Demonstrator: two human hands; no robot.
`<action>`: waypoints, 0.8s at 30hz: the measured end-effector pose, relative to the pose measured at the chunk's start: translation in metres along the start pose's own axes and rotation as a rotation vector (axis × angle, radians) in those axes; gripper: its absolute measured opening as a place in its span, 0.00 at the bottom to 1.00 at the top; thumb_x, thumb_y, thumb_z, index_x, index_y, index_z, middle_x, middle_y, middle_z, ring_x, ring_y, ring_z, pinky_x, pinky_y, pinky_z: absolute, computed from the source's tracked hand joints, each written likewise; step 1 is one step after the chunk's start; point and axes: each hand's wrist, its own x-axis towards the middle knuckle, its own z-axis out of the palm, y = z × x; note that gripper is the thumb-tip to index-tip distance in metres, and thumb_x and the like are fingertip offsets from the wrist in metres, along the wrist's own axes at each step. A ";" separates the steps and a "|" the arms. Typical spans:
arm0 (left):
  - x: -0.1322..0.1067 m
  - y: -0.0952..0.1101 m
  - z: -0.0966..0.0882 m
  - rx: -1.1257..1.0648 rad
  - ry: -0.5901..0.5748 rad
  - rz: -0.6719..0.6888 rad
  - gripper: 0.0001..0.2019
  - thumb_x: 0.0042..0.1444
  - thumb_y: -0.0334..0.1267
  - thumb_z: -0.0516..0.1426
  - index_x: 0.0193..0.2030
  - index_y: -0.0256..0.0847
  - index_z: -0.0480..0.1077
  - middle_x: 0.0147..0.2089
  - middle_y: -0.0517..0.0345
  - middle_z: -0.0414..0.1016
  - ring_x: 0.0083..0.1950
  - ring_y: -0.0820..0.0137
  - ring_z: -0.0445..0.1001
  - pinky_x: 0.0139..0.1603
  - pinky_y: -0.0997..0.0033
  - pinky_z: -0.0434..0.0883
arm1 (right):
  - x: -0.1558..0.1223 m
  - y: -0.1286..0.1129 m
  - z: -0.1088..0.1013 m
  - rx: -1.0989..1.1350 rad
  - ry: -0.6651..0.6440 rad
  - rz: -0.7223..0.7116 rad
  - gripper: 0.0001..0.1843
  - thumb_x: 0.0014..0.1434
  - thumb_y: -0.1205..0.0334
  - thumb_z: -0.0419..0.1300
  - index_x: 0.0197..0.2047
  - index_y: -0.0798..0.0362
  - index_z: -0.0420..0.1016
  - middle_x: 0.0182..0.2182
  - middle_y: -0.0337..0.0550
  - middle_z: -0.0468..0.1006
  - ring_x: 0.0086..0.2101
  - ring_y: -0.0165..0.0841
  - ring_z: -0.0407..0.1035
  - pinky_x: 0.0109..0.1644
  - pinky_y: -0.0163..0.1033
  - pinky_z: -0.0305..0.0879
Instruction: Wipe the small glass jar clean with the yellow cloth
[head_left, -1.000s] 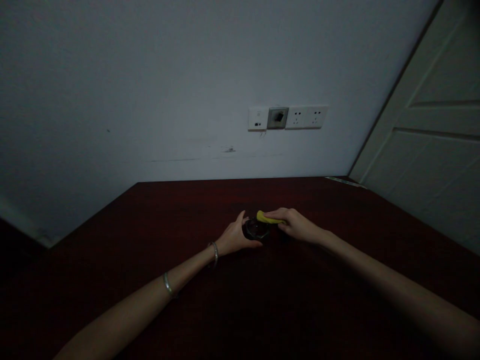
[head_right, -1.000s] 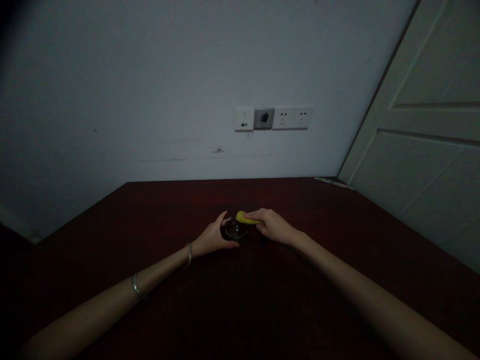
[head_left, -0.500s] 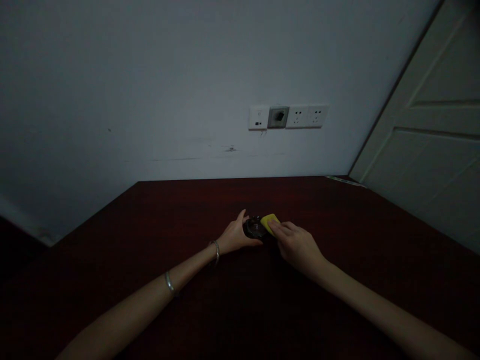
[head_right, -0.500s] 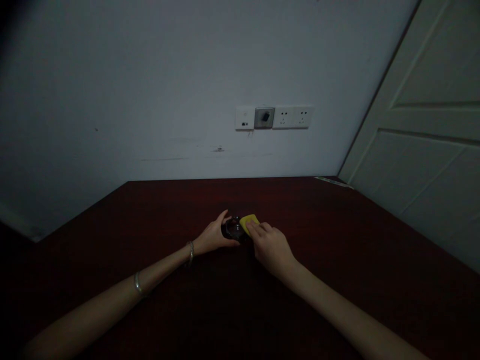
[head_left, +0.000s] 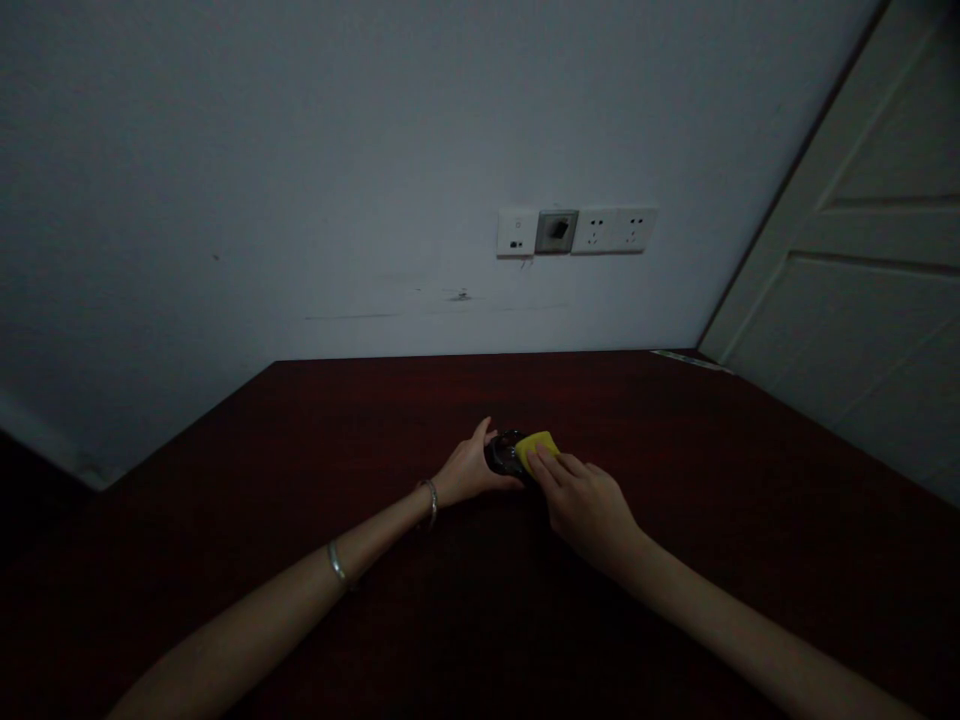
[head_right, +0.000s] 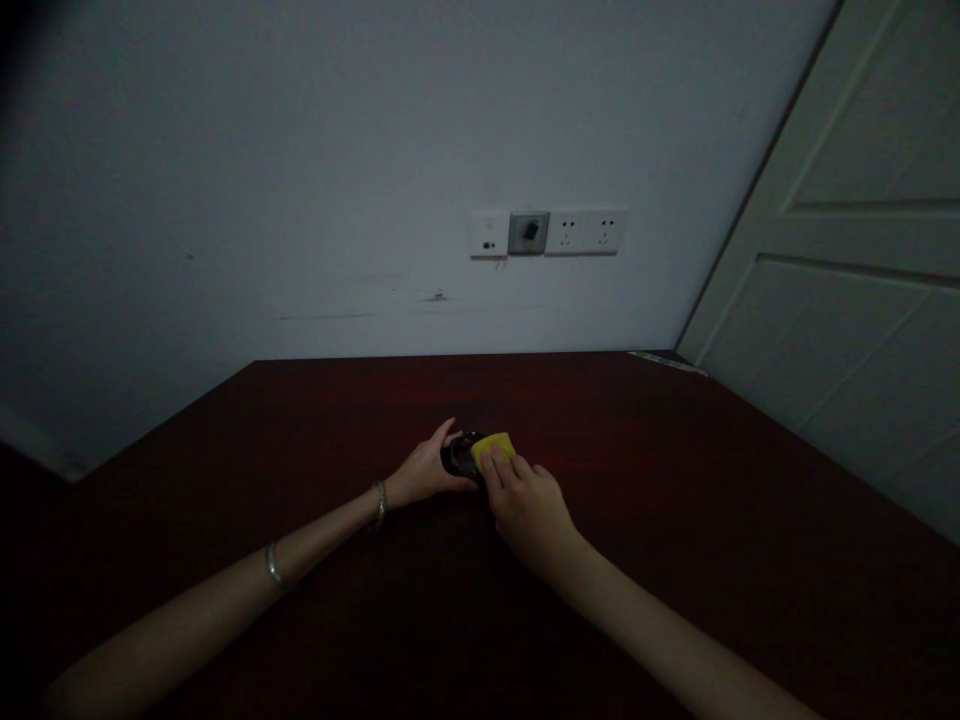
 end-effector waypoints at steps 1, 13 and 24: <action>0.000 0.000 0.000 -0.002 0.002 -0.001 0.59 0.31 0.49 0.70 0.68 0.36 0.43 0.63 0.36 0.62 0.63 0.49 0.62 0.62 0.51 0.60 | 0.001 -0.001 -0.002 -0.004 -0.008 0.000 0.30 0.47 0.75 0.54 0.56 0.60 0.69 0.52 0.55 0.74 0.41 0.44 0.73 0.37 0.44 0.71; 0.003 -0.001 0.003 -0.013 0.001 -0.028 0.57 0.33 0.43 0.69 0.68 0.36 0.43 0.63 0.35 0.62 0.63 0.50 0.63 0.61 0.54 0.62 | 0.008 -0.017 -0.012 -0.070 0.022 -0.051 0.23 0.54 0.74 0.54 0.54 0.61 0.70 0.49 0.55 0.76 0.39 0.44 0.72 0.33 0.46 0.72; 0.002 -0.003 0.003 0.011 -0.010 -0.005 0.55 0.36 0.42 0.68 0.68 0.35 0.42 0.63 0.35 0.62 0.62 0.50 0.64 0.61 0.53 0.62 | 0.008 -0.002 0.012 -0.045 0.217 -0.347 0.20 0.61 0.74 0.49 0.56 0.66 0.67 0.54 0.55 0.72 0.54 0.45 0.66 0.55 0.50 0.67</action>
